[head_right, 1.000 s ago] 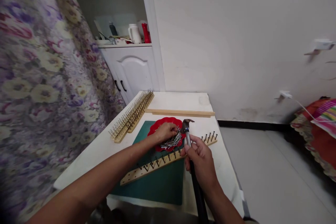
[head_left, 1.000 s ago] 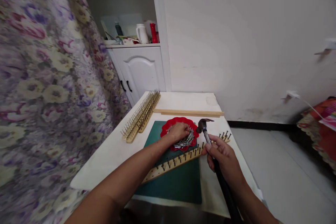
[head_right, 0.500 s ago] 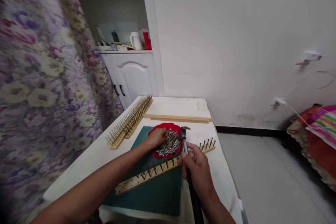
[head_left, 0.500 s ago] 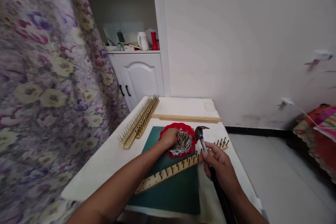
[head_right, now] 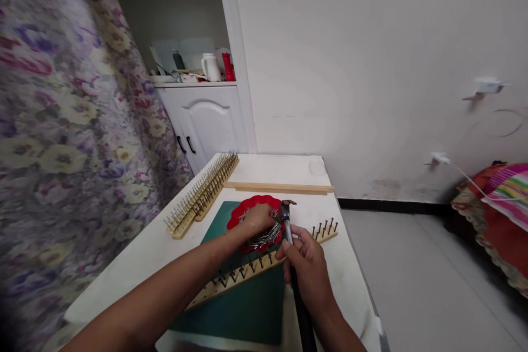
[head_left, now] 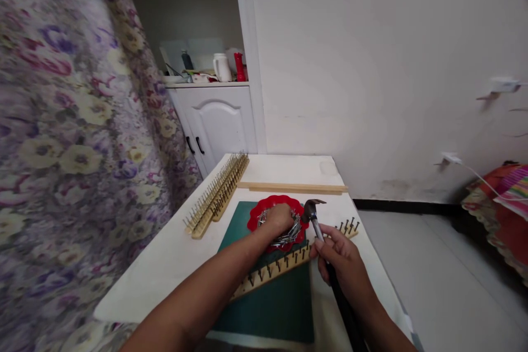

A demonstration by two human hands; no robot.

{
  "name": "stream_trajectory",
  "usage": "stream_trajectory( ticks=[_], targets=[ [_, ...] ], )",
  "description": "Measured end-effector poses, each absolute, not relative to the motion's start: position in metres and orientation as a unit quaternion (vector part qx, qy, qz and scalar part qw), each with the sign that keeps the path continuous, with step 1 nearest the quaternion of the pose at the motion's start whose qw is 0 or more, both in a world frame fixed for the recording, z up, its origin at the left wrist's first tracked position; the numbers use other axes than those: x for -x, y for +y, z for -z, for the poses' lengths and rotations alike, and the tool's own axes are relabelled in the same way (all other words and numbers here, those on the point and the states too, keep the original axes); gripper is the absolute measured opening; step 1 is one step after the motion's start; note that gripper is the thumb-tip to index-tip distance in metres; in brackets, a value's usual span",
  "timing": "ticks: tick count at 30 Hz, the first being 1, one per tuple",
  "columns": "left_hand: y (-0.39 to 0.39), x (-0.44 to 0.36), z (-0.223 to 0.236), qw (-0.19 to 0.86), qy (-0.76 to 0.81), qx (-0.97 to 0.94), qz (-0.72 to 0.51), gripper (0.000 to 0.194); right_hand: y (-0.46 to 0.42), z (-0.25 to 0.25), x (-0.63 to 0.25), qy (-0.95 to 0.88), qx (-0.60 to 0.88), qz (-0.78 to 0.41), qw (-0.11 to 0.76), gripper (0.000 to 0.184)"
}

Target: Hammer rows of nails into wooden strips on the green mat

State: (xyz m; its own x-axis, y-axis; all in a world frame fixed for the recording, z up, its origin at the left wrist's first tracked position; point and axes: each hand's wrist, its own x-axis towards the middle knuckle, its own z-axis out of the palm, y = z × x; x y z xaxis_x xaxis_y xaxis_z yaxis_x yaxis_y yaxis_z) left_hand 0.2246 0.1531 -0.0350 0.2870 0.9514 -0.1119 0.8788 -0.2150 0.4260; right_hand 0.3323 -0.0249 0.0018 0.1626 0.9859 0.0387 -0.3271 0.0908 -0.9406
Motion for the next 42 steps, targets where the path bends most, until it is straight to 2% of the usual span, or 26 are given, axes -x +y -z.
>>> stream_trajectory(
  ticks=[6,13,18,27,31,35,42],
  targets=[
    [0.162,-0.215,0.040,0.279,0.594,-0.749,-0.095,0.017,-0.025,0.001,-0.332,-0.387,0.421,-0.532,0.624,0.035],
    [0.162,-0.195,0.041,0.426,0.503,-0.729,-0.186,0.007,-0.023,-0.001,-0.328,-0.377,0.420,-0.530,0.633,0.034],
    [0.155,-0.180,0.027,0.509,0.438,-0.692,-0.265,0.014,-0.022,0.000,-0.325,-0.377,0.420,-0.525,0.637,0.034],
    [0.109,-0.138,-0.008,0.589,0.391,-0.579,-0.406,0.021,-0.030,0.000,-0.319,-0.414,0.417,-0.520,0.620,0.033],
    [0.072,-0.099,-0.016,0.559,0.403,-0.540,-0.484,0.024,-0.036,0.003,-0.314,-0.429,0.411,-0.528,0.607,0.032],
    [0.029,-0.068,0.006,0.488,0.463,-0.510,-0.537,0.023,-0.042,0.002,-0.310,-0.446,0.416,-0.528,0.591,0.031],
    [-0.021,-0.067,0.060,0.427,0.537,-0.520,-0.508,0.018,-0.054,0.001,-0.300,-0.465,0.431,-0.527,0.566,0.034]
  ],
)
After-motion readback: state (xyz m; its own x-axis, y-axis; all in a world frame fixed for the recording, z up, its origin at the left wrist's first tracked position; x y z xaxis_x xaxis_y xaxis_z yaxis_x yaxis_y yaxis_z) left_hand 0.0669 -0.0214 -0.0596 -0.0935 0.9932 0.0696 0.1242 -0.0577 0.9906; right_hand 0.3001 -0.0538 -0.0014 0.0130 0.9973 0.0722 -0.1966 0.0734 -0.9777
